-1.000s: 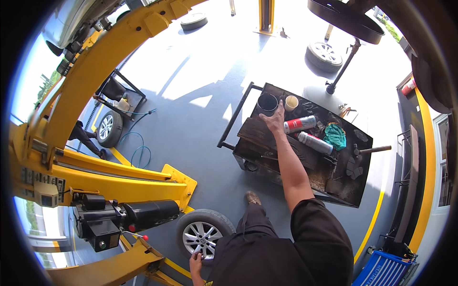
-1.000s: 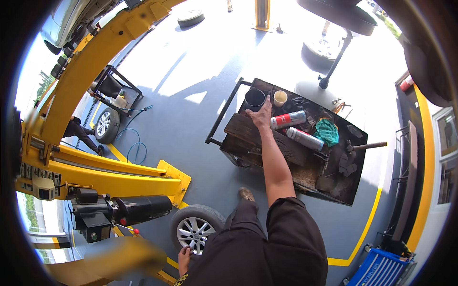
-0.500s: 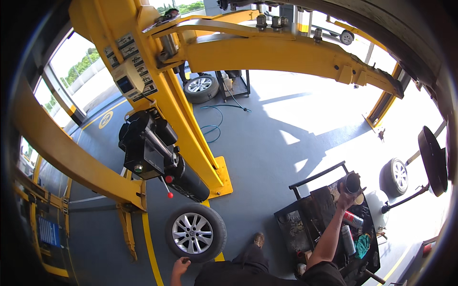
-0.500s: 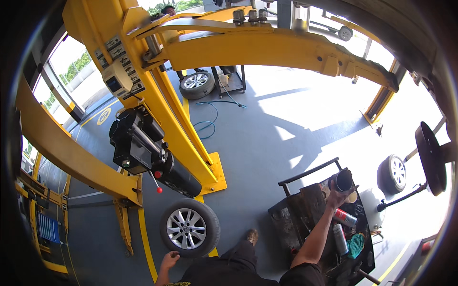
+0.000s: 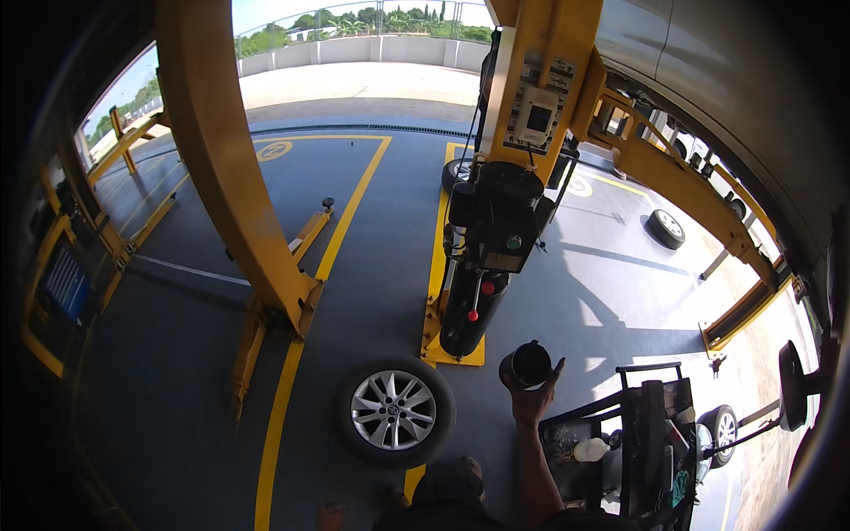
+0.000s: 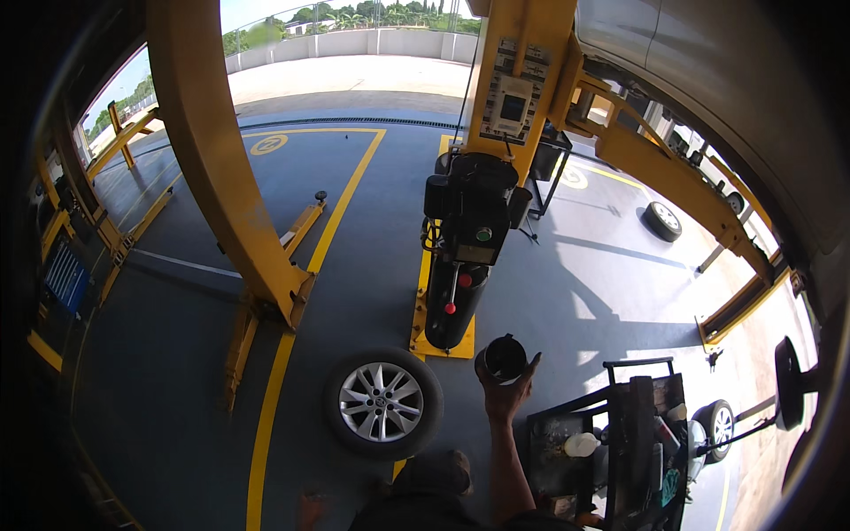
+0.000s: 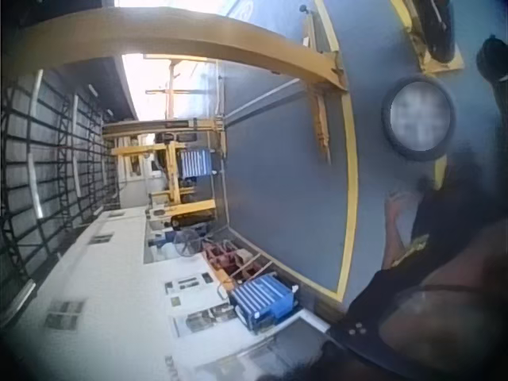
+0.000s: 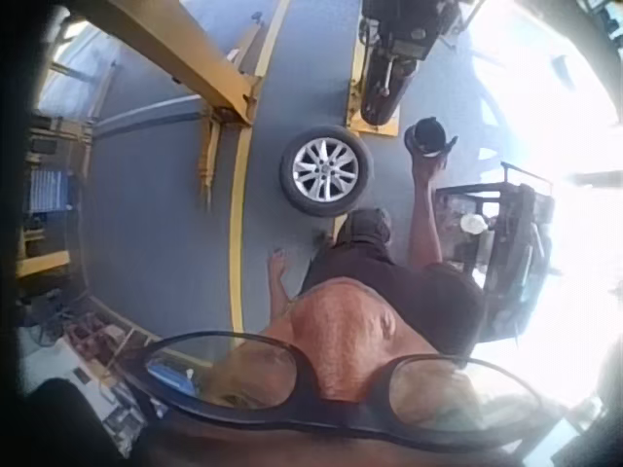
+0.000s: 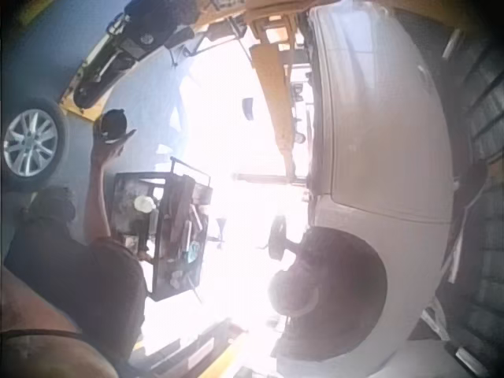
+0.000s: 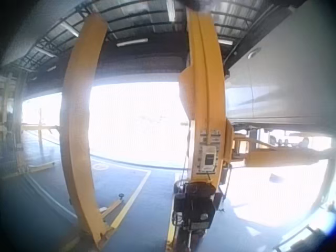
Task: The person works on a vehicle's rear drum brake assembly while the car is on a lift. They wipe the drum interior with a rag, apply lubricant with a brush, and install the brake drum back onto the hub.
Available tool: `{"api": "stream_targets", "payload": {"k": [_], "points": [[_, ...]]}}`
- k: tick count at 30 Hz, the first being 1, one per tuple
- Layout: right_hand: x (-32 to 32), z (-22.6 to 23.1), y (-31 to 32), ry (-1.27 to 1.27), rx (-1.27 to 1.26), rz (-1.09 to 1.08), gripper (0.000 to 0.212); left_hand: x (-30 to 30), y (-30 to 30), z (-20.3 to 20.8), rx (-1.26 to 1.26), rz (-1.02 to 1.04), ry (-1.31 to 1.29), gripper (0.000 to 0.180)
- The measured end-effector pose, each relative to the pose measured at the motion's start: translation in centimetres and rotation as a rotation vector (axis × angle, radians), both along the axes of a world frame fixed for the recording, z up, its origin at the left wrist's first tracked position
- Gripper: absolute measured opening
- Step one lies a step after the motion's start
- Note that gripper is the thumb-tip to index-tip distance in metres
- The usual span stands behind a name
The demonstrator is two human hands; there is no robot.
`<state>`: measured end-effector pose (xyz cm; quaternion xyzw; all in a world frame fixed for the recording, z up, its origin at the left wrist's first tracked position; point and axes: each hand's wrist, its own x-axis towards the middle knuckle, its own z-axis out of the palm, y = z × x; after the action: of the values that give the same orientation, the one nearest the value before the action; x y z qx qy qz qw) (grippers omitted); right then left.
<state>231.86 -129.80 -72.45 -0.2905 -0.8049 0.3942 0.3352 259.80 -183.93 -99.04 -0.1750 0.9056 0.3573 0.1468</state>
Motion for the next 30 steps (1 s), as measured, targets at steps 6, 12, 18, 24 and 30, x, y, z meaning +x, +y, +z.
{"api": "stream_targets", "payload": {"k": [6,12,18,24,30], "points": [[-7.2,0.8,-18.1,0.025,0.204,0.265,0.132,5.0,-11.5,0.2,0.133,0.470,0.044,0.050],[-14.5,0.5,-30.9,-0.005,0.174,0.339,0.131,-0.9,-17.6,-0.2,0.214,0.620,-0.288,0.048],[-23.4,-3.8,-39.6,-0.091,0.095,0.314,0.137,-13.9,-25.5,-2.0,0.264,0.529,-0.482,0.047],[-34.6,-0.8,-46.5,-0.098,-0.002,0.392,0.137,-29.4,-39.7,-1.5,0.259,0.652,-0.678,0.046],[-42.9,4.4,-49.1,0.015,-0.080,0.413,0.135,-55.0,-42.8,4.3,0.234,0.820,-0.177,0.024]]}}
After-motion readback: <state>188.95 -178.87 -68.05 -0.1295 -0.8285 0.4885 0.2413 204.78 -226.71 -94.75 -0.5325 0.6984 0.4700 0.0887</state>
